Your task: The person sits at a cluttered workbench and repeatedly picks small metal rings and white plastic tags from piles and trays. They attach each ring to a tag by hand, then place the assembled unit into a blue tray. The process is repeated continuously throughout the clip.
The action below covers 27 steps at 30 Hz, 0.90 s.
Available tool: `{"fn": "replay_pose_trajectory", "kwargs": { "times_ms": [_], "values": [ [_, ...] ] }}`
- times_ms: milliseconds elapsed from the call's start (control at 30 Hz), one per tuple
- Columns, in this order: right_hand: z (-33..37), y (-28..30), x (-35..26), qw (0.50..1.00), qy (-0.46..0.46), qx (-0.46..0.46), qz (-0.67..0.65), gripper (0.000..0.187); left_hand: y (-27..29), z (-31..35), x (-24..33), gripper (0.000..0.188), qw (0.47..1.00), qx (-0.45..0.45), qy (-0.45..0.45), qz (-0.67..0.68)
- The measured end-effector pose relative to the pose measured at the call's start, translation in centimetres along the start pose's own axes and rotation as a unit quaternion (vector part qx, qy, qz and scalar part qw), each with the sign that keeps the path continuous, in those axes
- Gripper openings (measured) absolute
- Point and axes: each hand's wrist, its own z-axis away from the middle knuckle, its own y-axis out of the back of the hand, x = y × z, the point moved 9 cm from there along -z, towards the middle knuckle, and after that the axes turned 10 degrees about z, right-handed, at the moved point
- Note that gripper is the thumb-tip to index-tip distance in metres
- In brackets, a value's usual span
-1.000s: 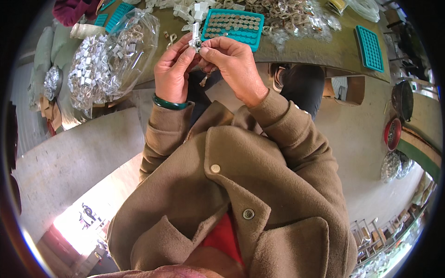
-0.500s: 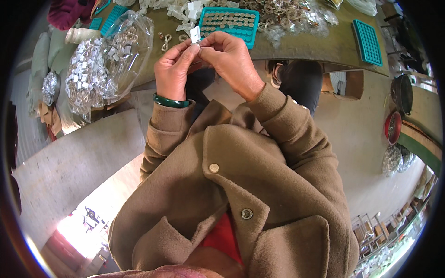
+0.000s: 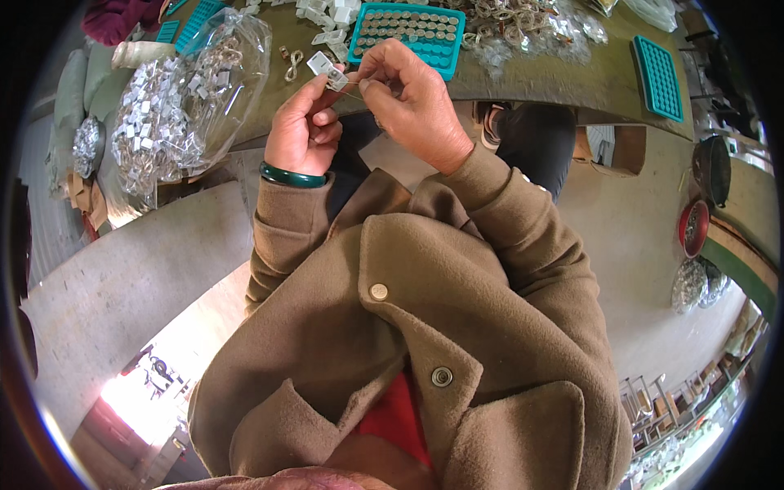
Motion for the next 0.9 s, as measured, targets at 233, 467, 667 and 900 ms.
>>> {"fn": "replay_pose_trajectory", "kwargs": {
  "times_ms": [233, 467, 667, 900],
  "values": [
    [0.8, -0.2, -1.1, 0.997, 0.075, 0.022, 0.025, 0.014, -0.1, -0.3, -1.8, 0.023, 0.979, -0.049, 0.101, 0.171],
    [1.0, 0.5, 0.6, 0.997, 0.014, 0.041, 0.071, 0.014, 0.5, -0.9, -3.4, 0.021, 0.958, -0.021, 0.158, 0.238],
    [1.4, 5.6, -1.1, 0.957, 0.112, 0.103, 0.245, 0.009, 0.5, -1.3, -4.0, 0.020, 0.994, 0.007, 0.095, 0.054],
    [-1.3, 10.0, 1.5, 0.926, 0.058, 0.152, 0.341, 0.011, -1.5, -1.6, -5.3, 0.019, 0.994, -0.060, 0.057, -0.073]
  ]
}}
